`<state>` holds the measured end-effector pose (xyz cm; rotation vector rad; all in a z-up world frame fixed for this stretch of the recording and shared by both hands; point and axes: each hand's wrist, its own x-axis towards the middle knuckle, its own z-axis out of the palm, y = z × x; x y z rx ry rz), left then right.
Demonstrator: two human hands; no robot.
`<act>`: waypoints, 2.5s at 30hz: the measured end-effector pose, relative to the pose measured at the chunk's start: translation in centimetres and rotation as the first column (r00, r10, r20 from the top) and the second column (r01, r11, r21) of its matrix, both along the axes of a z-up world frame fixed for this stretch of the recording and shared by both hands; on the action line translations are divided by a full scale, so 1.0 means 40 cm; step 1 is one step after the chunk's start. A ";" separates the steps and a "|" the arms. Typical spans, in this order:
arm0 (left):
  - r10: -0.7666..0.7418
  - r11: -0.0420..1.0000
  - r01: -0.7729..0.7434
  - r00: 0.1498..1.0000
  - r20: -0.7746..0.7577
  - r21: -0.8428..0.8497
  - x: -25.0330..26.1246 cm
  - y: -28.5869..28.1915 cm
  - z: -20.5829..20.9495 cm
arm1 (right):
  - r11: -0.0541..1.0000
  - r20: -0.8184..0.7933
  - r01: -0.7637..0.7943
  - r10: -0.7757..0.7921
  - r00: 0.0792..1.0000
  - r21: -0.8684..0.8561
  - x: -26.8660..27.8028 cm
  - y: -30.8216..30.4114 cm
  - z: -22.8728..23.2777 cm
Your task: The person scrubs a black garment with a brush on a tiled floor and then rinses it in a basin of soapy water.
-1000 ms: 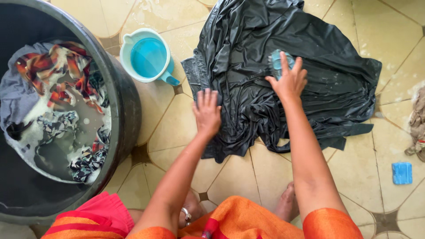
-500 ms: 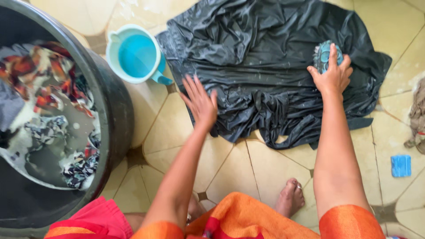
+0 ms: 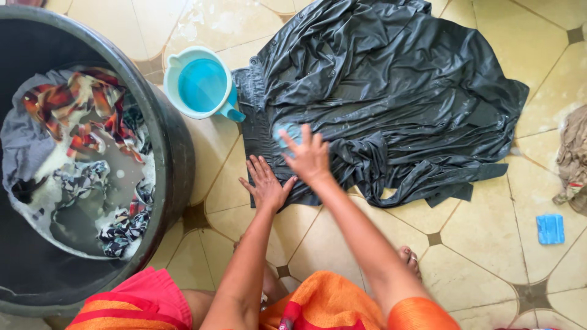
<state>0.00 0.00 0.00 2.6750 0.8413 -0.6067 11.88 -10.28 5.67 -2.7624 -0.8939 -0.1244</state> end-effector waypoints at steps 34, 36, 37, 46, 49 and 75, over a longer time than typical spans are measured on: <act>-0.069 0.992 0.052 0.987 -0.145 -0.115 0.025 0.019 0.078 | 0.836 0.046 0.540 -0.538 0.842 -0.097 0.378 -0.439 -0.057; -0.078 0.992 0.062 0.986 -0.150 -0.109 0.007 0.011 0.065 | 0.831 0.013 0.547 -0.549 0.836 -0.102 0.367 -0.445 -0.064; -0.213 0.977 0.213 0.975 0.066 0.007 -0.010 -0.004 0.057 | 0.821 -0.017 0.562 -0.566 0.824 -0.105 0.367 -0.449 -0.062; -0.561 0.708 0.705 0.604 0.566 -0.050 -0.082 -0.082 0.112 | 0.851 0.019 0.512 -0.514 0.858 -0.114 0.295 -0.466 -0.064; -0.244 0.805 0.559 0.616 0.749 -0.197 0.006 -0.088 0.112 | 0.839 0.018 0.532 -0.533 0.846 -0.112 0.274 -0.463 -0.068; -0.050 0.992 0.014 0.951 0.304 0.122 -0.048 -0.055 0.030 | 0.917 -0.059 0.399 -0.400 0.915 -0.032 0.251 -0.387 -0.004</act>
